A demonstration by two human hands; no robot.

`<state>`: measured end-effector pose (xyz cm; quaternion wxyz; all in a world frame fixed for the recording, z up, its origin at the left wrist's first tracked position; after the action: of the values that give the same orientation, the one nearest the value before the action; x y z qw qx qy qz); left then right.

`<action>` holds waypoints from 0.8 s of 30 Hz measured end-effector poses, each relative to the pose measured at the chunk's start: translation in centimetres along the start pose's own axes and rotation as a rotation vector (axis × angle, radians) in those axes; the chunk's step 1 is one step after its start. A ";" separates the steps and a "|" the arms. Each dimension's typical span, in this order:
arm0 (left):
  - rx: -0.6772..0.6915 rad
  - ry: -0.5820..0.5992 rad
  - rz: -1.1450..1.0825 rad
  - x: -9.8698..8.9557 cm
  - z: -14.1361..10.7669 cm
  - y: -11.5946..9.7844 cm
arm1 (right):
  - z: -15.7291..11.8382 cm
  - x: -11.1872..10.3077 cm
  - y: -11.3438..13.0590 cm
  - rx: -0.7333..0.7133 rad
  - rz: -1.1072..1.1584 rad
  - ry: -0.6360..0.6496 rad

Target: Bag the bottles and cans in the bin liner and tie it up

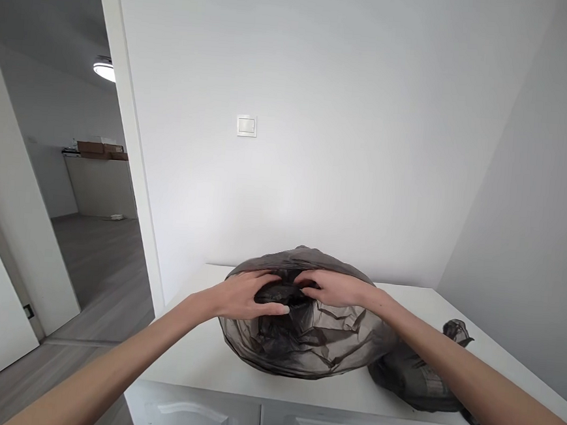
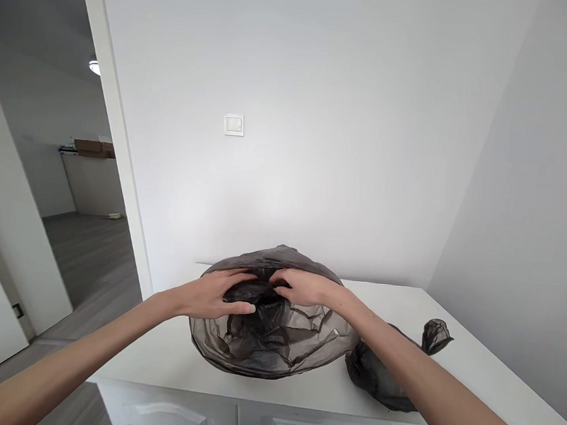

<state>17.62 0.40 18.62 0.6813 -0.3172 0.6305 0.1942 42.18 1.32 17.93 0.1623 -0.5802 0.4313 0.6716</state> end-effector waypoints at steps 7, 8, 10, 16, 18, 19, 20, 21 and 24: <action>-0.274 -0.211 0.101 -0.7 -0.5 2.4 | 9.0 2.4 0.6 0.005 -0.124 0.281; -0.268 -0.215 0.094 -0.7 -0.7 2.5 | 9.9 2.9 0.7 0.005 -0.106 0.297; -0.262 -0.182 0.046 -0.5 -1.1 2.6 | 10.9 3.5 0.6 0.006 -0.073 0.315; -0.170 -0.202 -0.177 0.3 -1.0 3.2 | 7.0 0.9 -1.7 -0.129 0.202 0.136; -0.114 -0.233 -0.302 0.6 0.1 4.0 | 5.1 -0.2 -3.3 -0.110 0.361 -0.087; -0.115 -0.241 -0.370 0.8 0.9 4.6 | 4.3 -0.4 -4.2 -0.063 0.414 -0.201; -0.135 -0.248 -0.437 0.9 1.8 5.2 | 3.6 -0.3 -5.2 -0.005 0.460 -0.293; -0.157 -0.242 -0.502 1.2 2.7 5.9 | 3.1 0.1 -6.1 0.056 0.515 -0.342; -0.149 -0.091 -0.709 2.2 4.3 7.9 | 1.8 2.5 -8.2 0.164 0.772 -0.238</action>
<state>15.85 8.75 14.95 0.7086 -0.5559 0.4345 0.0051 46.27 6.70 12.34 -0.0072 -0.2790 0.6477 0.7090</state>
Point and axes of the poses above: each hand's wrist, its own z-axis towards the middle knuckle, its own x-axis out of the palm, y = z × x, the point moved 2 cm from there along z, towards the middle knuckle, and after that the axes turned 7 degrees about y, right-handed, at the moved point
